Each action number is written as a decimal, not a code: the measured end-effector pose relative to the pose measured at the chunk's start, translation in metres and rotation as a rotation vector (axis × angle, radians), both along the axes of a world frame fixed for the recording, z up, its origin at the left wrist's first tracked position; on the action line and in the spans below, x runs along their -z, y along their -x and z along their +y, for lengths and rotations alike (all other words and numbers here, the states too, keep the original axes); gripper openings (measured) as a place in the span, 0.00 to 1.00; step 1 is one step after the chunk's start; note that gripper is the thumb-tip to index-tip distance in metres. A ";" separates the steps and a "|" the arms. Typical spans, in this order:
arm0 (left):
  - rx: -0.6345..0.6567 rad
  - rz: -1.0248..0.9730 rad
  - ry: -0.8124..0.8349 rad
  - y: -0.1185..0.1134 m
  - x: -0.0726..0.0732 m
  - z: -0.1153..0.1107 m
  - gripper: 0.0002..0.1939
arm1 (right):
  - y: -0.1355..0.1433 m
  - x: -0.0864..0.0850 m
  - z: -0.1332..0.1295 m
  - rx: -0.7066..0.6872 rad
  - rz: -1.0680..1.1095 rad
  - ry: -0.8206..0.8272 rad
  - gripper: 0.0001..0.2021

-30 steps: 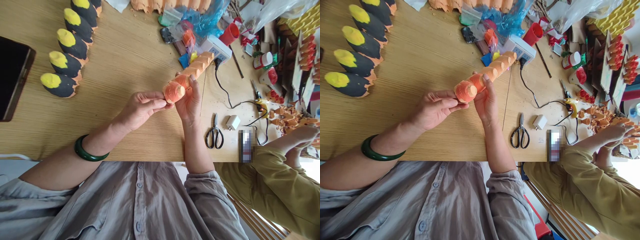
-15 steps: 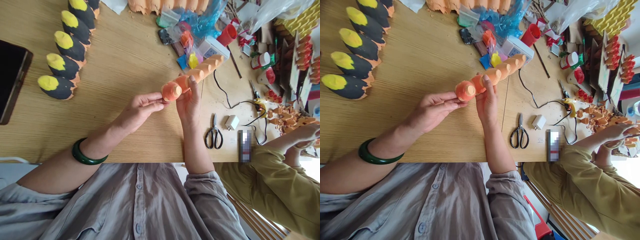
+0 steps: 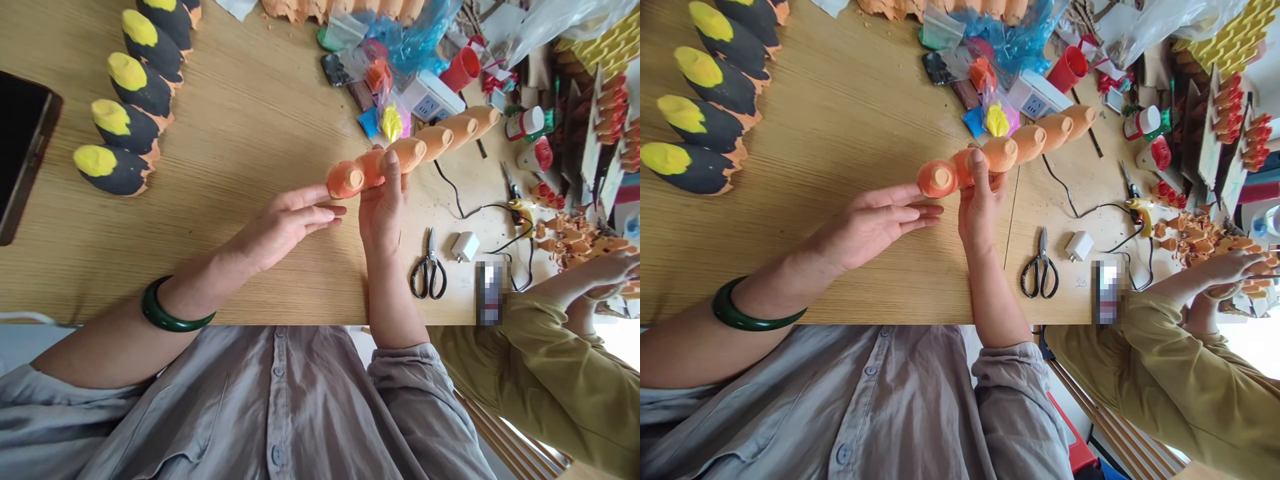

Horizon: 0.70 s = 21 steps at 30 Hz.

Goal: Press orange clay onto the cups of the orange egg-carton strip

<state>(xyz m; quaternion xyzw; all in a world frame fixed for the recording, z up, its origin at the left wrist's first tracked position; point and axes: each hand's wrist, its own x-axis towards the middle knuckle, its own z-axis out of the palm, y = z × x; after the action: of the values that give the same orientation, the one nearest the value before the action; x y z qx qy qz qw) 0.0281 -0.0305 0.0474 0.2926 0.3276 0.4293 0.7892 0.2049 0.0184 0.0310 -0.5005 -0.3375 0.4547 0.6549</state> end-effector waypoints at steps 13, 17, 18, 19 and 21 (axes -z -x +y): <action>-0.246 0.172 -0.141 -0.008 0.017 0.000 0.12 | 0.004 -0.006 -0.010 -0.171 -0.140 0.083 0.23; -0.327 0.260 -0.215 -0.008 0.016 0.000 0.14 | 0.005 -0.007 -0.010 -0.212 -0.111 0.104 0.22; -0.337 0.272 -0.233 -0.007 0.015 0.000 0.15 | 0.005 -0.008 -0.010 -0.214 -0.099 0.099 0.22; -0.340 0.281 -0.247 -0.007 0.013 -0.001 0.14 | 0.006 -0.009 -0.010 -0.218 -0.095 0.095 0.22; -0.335 0.294 -0.268 -0.007 0.011 -0.002 0.13 | 0.007 -0.012 -0.011 -0.232 -0.107 0.098 0.21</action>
<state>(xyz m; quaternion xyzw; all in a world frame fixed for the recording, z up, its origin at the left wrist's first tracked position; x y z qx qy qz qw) 0.0351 -0.0323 0.0367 0.3954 0.4228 0.5463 0.6053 0.1975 0.0075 0.0426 -0.5129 -0.4048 0.5161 0.5538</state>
